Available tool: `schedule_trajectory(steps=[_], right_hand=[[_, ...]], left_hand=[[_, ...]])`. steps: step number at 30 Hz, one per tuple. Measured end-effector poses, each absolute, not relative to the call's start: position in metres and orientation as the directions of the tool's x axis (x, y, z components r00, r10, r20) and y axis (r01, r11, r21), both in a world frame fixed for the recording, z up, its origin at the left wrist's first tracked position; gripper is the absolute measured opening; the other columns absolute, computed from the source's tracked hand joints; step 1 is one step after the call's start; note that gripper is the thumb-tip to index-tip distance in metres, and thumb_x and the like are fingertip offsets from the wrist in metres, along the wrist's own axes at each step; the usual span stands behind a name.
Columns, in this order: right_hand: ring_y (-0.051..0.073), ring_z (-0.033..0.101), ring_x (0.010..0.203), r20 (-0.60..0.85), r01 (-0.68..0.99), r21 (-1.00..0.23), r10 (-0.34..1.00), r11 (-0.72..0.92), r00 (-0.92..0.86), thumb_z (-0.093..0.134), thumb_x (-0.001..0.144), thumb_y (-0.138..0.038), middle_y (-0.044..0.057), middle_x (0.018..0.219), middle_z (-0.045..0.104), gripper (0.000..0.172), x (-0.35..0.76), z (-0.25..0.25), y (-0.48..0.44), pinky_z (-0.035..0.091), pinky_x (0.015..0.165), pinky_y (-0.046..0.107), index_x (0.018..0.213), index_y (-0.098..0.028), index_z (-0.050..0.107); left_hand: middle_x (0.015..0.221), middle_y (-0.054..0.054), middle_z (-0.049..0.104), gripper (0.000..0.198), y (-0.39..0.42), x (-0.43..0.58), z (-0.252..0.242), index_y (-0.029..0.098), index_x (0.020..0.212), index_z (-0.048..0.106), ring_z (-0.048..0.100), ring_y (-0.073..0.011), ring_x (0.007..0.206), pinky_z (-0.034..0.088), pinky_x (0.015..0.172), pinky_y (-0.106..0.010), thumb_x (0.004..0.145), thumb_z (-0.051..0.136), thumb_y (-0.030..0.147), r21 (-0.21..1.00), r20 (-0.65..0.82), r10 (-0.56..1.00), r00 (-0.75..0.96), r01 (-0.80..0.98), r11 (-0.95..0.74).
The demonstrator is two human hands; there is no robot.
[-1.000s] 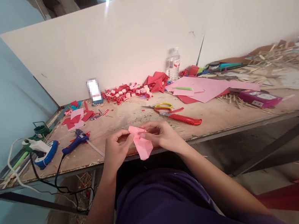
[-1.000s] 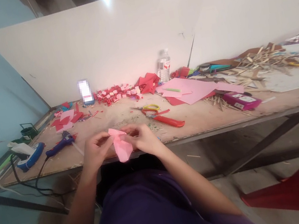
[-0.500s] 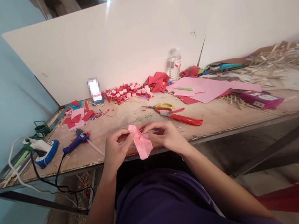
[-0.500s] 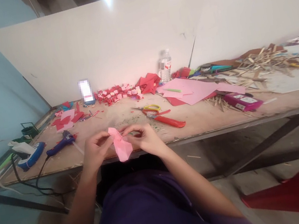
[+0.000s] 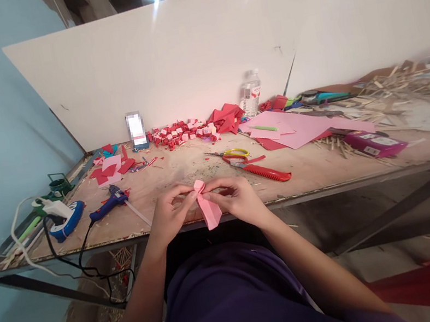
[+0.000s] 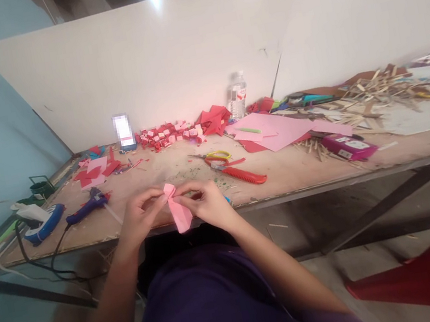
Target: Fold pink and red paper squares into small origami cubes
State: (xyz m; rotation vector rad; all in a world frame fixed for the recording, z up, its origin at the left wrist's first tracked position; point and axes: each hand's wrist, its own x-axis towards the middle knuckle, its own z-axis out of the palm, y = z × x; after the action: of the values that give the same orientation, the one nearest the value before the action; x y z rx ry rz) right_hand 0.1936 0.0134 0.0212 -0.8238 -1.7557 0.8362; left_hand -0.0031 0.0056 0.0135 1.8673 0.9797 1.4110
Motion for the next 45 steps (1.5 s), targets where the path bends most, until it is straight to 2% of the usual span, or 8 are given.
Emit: schedule_trajectory(steps=[6,12,18,24,31,34,39,45], right_hand=[[0.02,0.071,0.078,0.456,0.047,-0.88,0.869,0.472,-0.191,0.084,0.077,-0.038,0.004,0.083,0.074,0.025,0.194,0.016,0.017,0.054,0.069,0.028,0.08,-0.019,0.068],[0.021,0.072,0.079,0.404,0.001,-0.911,0.891,0.413,-0.207,0.085,0.074,-0.038,0.004,0.086,0.076,0.038,0.193,0.018,0.016,0.052,0.066,0.028,0.101,-0.021,0.065],[0.021,0.071,0.082,0.397,0.087,-0.897,0.876,0.433,-0.274,0.082,0.077,-0.039,0.006,0.086,0.076,0.024,0.195,0.021,0.015,0.052,0.07,0.03,0.088,-0.018,0.075],[0.018,0.069,0.074,0.402,0.122,-0.887,0.873,0.446,-0.276,0.081,0.079,-0.035,0.004,0.081,0.075,0.02,0.194,0.019,0.016,0.052,0.068,0.028,0.086,-0.017,0.076],[0.019,0.071,0.077,0.426,0.168,-0.868,0.874,0.468,-0.234,0.077,0.082,-0.032,0.004,0.084,0.077,0.015,0.191,0.022,0.011,0.053,0.068,0.028,0.086,-0.018,0.077],[0.02,0.071,0.078,0.385,0.138,-0.893,0.887,0.428,-0.256,0.077,0.082,-0.036,0.005,0.086,0.077,0.018,0.193,0.025,0.011,0.054,0.07,0.029,0.088,-0.019,0.078],[0.021,0.072,0.08,0.261,-0.016,-0.962,0.901,0.273,-0.346,0.079,0.08,-0.04,0.005,0.091,0.077,0.025,0.198,0.029,0.016,0.058,0.071,0.032,0.092,-0.018,0.079],[0.02,0.07,0.077,0.198,-0.043,-0.98,0.904,0.197,-0.379,0.084,0.074,-0.036,0.005,0.084,0.076,0.024,0.2,0.03,0.019,0.058,0.071,0.032,0.088,-0.017,0.079]], left_hand=[[0.108,-0.009,0.077,0.019,0.004,-0.003,0.015,0.018,0.099,0.077,0.072,-0.0232,0.102,0.058,0.087,-0.031,0.088,0.072,0.033,0.818,0.527,0.818,0.231,0.124,-0.562],[0.102,-0.009,0.078,0.017,0.004,-0.002,0.016,0.017,0.097,0.078,0.073,-0.023,0.097,0.059,0.085,-0.032,0.088,0.072,0.03,0.826,0.507,0.834,0.218,0.155,-0.543],[0.097,-0.008,0.078,0.015,0.004,-0.001,0.014,0.017,0.092,0.079,0.073,-0.0213,0.092,0.058,0.082,-0.029,0.087,0.073,0.029,0.835,0.492,0.847,0.201,0.167,-0.525],[0.095,-0.008,0.078,0.018,0.004,-0.001,0.013,0.016,0.093,0.079,0.074,-0.0217,0.091,0.058,0.081,-0.03,0.087,0.072,0.032,0.842,0.475,0.856,0.202,0.178,-0.509],[0.094,-0.007,0.078,0.016,0.001,0.0,0.015,0.016,0.088,0.077,0.074,-0.0221,0.086,0.057,0.078,-0.03,0.085,0.071,0.03,0.873,0.413,0.889,0.197,0.191,-0.448],[0.092,-0.007,0.079,0.016,0.002,0.0,0.015,0.016,0.088,0.077,0.074,-0.0218,0.085,0.057,0.077,-0.029,0.086,0.07,0.029,0.869,0.423,0.888,0.18,0.198,-0.454],[0.093,-0.005,0.08,0.013,0.003,-0.001,0.016,0.017,0.086,0.078,0.074,-0.0211,0.089,0.057,0.081,-0.029,0.086,0.07,0.028,0.864,0.474,0.872,0.12,0.128,-0.487],[0.096,-0.007,0.081,0.016,0.004,-0.001,0.014,0.017,0.088,0.077,0.076,-0.0226,0.091,0.059,0.081,-0.029,0.085,0.073,0.032,0.877,0.46,0.878,0.13,0.09,-0.472]])
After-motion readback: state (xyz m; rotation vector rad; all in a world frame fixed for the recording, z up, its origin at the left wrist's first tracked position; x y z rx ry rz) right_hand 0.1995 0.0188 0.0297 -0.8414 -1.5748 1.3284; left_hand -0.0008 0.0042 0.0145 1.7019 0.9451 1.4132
